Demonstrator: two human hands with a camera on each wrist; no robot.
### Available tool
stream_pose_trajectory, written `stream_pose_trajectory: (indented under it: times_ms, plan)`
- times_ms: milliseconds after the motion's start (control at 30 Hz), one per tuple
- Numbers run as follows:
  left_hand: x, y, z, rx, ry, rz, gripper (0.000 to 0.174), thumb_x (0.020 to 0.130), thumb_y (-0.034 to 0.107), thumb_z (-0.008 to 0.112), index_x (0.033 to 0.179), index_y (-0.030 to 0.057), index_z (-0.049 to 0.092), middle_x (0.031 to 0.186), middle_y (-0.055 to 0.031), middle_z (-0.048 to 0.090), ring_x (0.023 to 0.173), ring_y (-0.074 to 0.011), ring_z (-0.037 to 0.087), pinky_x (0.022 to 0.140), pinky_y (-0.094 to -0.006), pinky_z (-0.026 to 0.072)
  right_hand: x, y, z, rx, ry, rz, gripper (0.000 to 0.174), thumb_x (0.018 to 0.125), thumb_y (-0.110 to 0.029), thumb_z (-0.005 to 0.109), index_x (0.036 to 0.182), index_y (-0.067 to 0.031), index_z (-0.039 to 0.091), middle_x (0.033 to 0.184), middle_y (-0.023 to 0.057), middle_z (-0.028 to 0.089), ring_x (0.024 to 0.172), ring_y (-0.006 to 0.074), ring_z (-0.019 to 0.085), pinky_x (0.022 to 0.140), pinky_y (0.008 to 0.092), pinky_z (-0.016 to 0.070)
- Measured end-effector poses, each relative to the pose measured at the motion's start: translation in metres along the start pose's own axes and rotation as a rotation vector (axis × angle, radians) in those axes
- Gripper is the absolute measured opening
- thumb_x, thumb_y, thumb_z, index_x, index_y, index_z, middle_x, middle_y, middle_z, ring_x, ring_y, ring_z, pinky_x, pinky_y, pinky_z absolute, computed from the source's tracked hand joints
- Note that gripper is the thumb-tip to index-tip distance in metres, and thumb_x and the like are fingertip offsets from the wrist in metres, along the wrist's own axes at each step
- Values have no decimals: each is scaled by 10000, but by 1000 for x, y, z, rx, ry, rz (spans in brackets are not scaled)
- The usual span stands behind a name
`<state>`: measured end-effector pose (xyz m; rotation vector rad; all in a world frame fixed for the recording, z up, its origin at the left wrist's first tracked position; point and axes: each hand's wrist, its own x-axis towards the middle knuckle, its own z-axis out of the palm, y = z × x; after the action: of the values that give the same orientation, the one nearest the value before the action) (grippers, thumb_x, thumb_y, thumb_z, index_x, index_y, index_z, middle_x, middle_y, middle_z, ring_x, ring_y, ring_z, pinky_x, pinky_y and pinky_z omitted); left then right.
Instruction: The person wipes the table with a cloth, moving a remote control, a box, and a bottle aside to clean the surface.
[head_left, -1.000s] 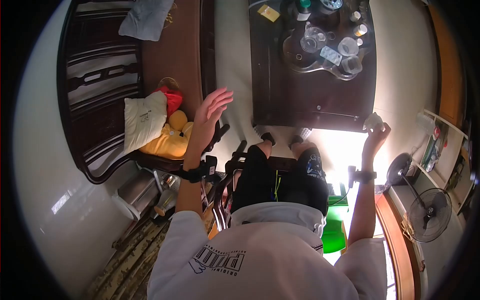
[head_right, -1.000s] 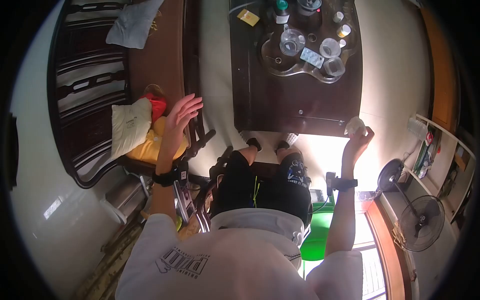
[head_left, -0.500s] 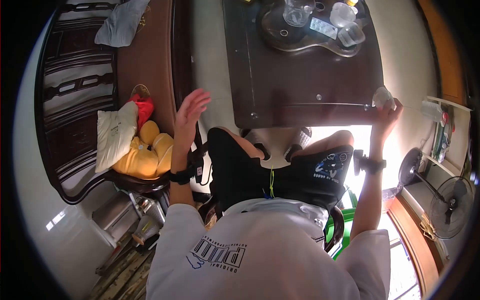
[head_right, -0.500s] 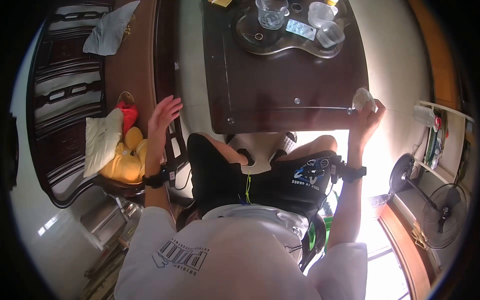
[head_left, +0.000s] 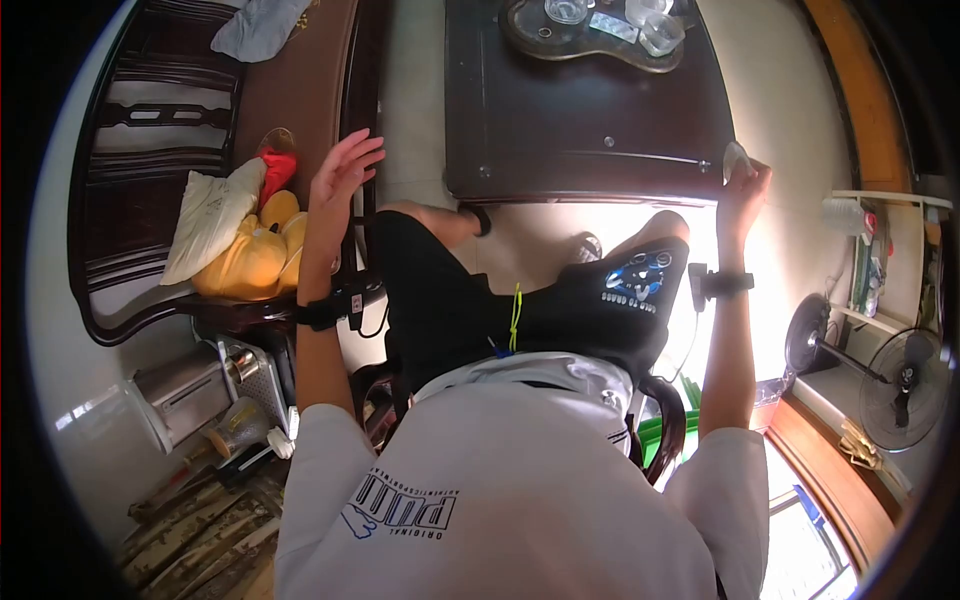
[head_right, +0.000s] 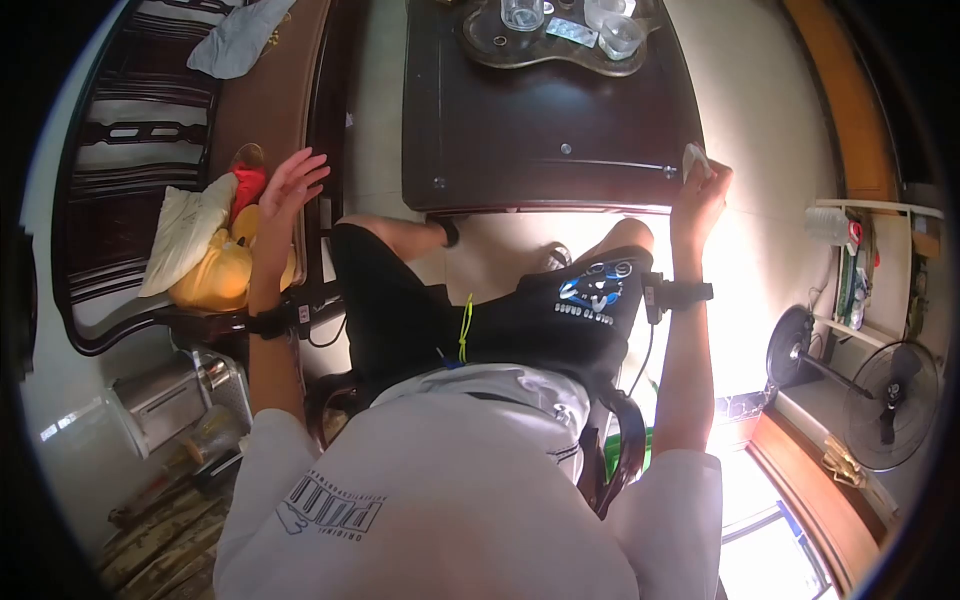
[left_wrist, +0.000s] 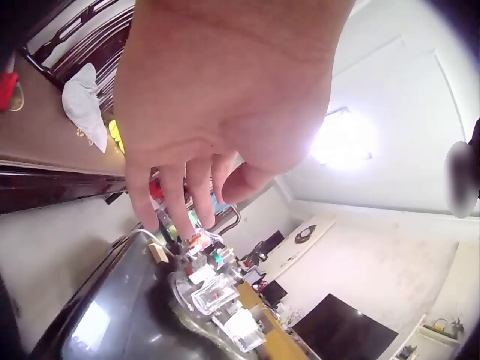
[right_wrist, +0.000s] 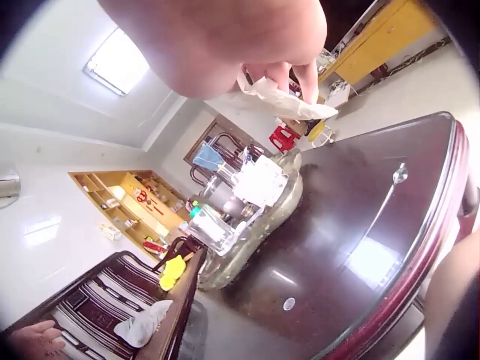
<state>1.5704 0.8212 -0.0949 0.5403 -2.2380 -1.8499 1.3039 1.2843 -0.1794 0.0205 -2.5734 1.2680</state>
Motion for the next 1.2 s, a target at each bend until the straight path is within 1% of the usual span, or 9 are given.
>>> stream_pose_trajectory:
  times_ms: [233,367,500,567,733,900,1033,1133,1200]
  plan:
    - [54,-79,21,-12,-97,-81,457,991,62,527,1446,38,498,1364,-112,614,1259,-211,588,1069,-330,430,11,46,76,-241,-11,-123,173,992,-136,567,1146,-62,593,1213,151,715,1043,384,711,847,484,591]
    - [83,-102,52,-28,-178,-137,477,956,-11,511,1433,16,494,1372,-121,602,1260,-222,592,1093,-339,413,-8,69,123,-410,-146,84,309,984,-146,570,1291,-115,594,1181,135,719,1060,395,694,842,505,590]
    - [103,-119,77,3,-192,-203,478,950,-15,513,1425,32,506,1422,-141,568,1318,-251,553,1117,-352,394,-42,80,164,-454,-207,-195,473,999,-143,541,1411,70,449,1568,233,380,1466,443,330,1211,559,260]
    - [111,-126,84,39,-184,-214,472,943,-21,517,1411,45,525,1442,-165,555,1344,-272,535,1123,-357,385,-58,59,177,-447,-261,-229,515,1000,-137,529,1458,67,411,1613,208,325,1526,395,234,1233,556,207]
    - [118,-143,98,372,-161,-59,547,941,2,543,1473,96,458,1607,-216,330,1480,-380,344,1200,-435,306,-103,21,221,-406,-488,-531,564,968,-122,561,1506,-22,425,1630,145,328,1499,327,329,1240,503,248]
    - [121,-165,95,449,-49,-25,630,953,39,568,1541,71,345,1636,-226,260,1519,-379,260,1229,-437,249,-115,-18,213,-59,-798,-817,301,891,-98,638,1181,-31,597,1484,132,525,1340,309,524,1141,494,390]
    - [130,-200,88,251,107,-246,665,1021,197,555,1585,36,241,1644,-211,254,1532,-338,240,1242,-416,207,-86,11,172,-178,-486,-698,316,892,-35,616,1203,10,585,1362,151,602,1146,351,595,1027,488,456]
    - [138,-208,87,105,44,-331,718,1023,373,501,1591,32,224,1642,-176,268,1522,-297,252,1233,-394,218,-30,76,124,79,-197,101,298,951,-25,548,1242,37,564,1283,163,641,894,183,641,758,347,562]
    - [141,-213,85,-33,-15,-422,810,1025,548,448,1598,28,207,1641,-141,281,1512,-256,265,1225,-372,230,24,158,87,53,121,-36,321,1057,-317,519,1174,-23,577,1193,142,700,889,175,685,657,325,574]
